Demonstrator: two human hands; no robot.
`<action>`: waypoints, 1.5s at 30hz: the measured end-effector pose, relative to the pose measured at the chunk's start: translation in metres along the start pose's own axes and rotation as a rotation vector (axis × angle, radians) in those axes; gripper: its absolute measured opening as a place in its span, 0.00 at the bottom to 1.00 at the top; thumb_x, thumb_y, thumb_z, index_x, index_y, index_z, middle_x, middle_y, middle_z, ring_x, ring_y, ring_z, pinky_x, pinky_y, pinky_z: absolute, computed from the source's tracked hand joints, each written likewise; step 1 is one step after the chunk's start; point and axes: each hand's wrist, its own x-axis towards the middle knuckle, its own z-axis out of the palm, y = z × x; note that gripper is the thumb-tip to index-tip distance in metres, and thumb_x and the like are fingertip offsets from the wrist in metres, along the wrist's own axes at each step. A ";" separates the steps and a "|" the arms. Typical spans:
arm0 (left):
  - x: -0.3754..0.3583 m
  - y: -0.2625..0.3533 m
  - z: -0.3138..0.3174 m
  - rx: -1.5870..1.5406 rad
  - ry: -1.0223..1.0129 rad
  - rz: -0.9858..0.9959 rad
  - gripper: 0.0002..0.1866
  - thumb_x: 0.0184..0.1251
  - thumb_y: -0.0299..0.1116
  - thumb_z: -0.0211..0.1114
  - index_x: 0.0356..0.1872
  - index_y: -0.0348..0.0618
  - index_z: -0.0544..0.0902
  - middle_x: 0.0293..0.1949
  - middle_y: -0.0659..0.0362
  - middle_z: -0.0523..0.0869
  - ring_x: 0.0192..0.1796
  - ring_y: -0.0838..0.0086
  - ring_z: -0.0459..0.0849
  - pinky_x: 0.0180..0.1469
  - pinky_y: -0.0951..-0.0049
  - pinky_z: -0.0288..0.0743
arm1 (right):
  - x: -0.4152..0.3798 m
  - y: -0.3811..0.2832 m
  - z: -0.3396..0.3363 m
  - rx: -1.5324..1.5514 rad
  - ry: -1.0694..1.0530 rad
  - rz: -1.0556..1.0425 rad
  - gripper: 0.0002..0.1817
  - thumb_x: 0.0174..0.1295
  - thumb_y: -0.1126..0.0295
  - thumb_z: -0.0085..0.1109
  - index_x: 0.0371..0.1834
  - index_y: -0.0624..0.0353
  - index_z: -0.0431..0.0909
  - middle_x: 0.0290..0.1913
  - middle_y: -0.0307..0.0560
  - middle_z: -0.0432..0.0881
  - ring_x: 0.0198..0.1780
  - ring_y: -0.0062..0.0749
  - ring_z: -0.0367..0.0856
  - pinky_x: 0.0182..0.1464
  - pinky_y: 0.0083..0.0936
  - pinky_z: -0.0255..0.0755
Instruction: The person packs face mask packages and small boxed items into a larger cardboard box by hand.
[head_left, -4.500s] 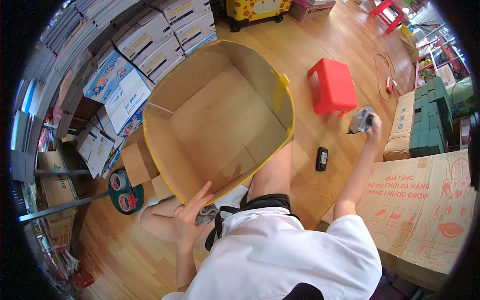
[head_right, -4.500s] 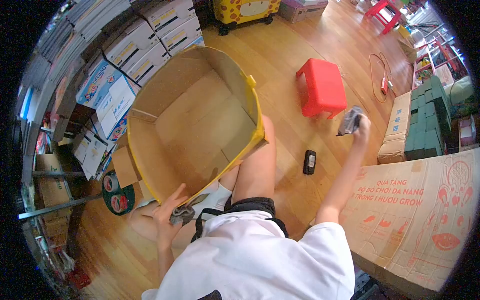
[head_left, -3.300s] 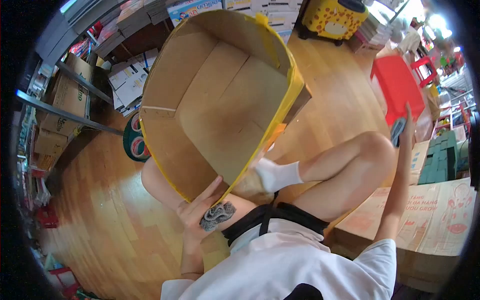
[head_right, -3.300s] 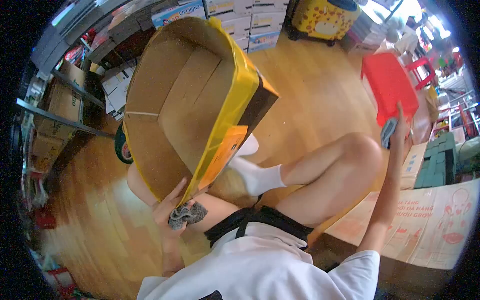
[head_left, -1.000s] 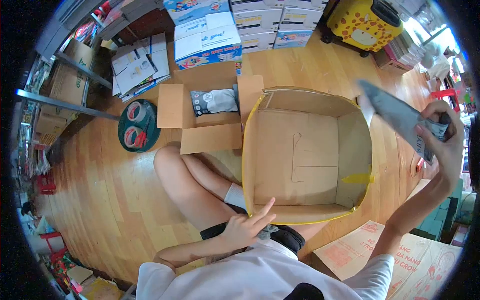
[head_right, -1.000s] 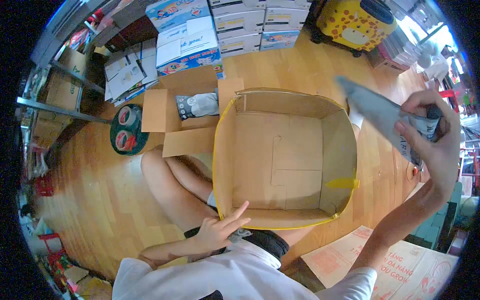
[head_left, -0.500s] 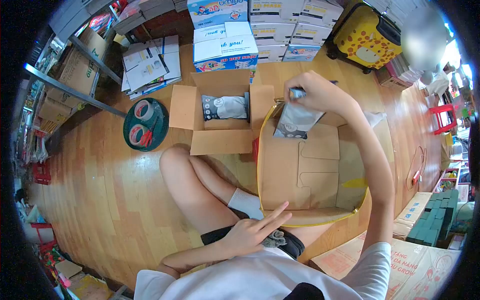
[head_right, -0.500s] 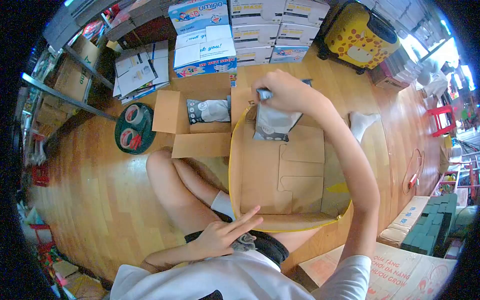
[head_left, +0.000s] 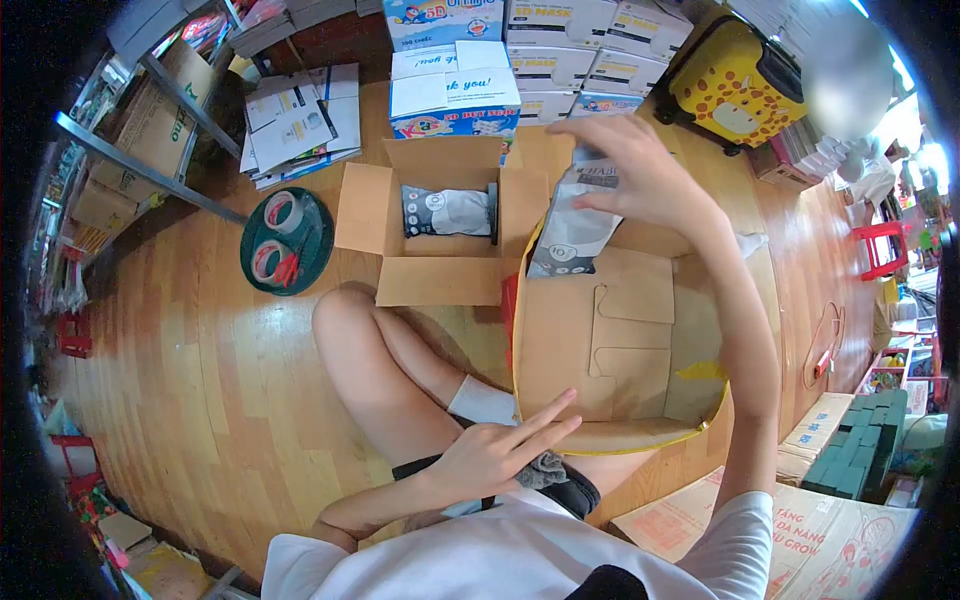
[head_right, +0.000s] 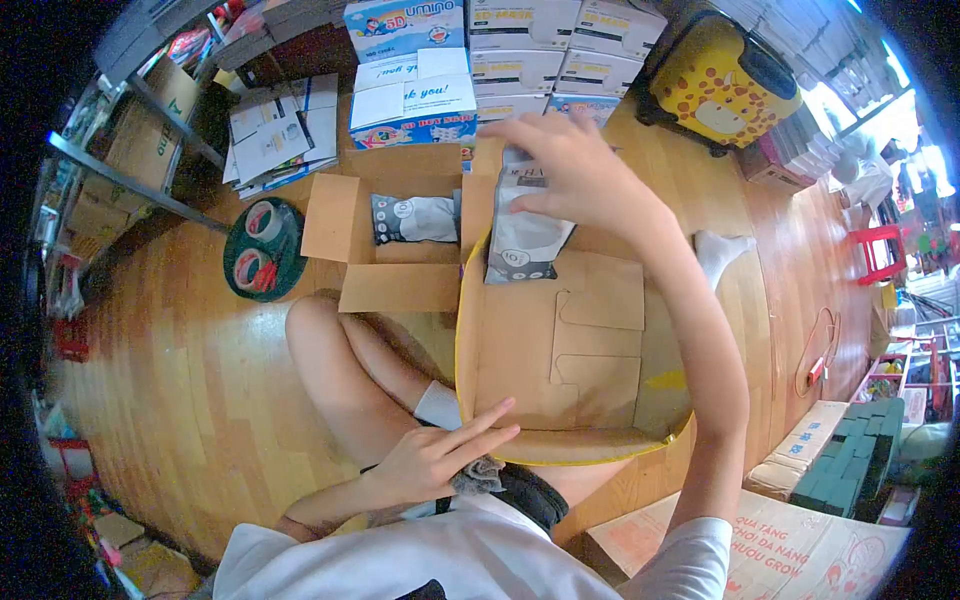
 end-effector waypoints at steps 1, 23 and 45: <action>-0.001 0.000 0.000 0.003 0.006 0.004 0.52 0.32 0.23 0.66 0.72 0.42 0.63 0.76 0.50 0.57 0.22 0.69 0.79 0.26 0.72 0.76 | -0.002 0.004 -0.004 -0.050 0.029 -0.008 0.39 0.44 0.71 0.76 0.64 0.49 0.71 0.54 0.45 0.78 0.55 0.40 0.74 0.65 0.37 0.62; 0.077 -0.011 -0.033 -0.534 0.734 0.067 0.27 0.65 0.40 0.67 0.59 0.39 0.67 0.59 0.48 0.68 0.59 0.61 0.69 0.63 0.61 0.61 | -0.159 -0.163 0.019 0.919 0.007 0.578 0.35 0.43 0.79 0.71 0.59 0.64 0.70 0.61 0.54 0.72 0.61 0.38 0.71 0.62 0.31 0.67; 0.111 -0.360 -0.052 0.774 0.006 -0.470 0.37 0.39 0.55 0.80 0.50 0.47 0.78 0.52 0.52 0.79 0.62 0.59 0.72 0.58 0.47 0.65 | -0.270 -0.175 0.016 0.925 1.325 1.208 0.34 0.51 0.73 0.61 0.66 0.64 0.66 0.61 0.52 0.72 0.63 0.44 0.71 0.65 0.42 0.68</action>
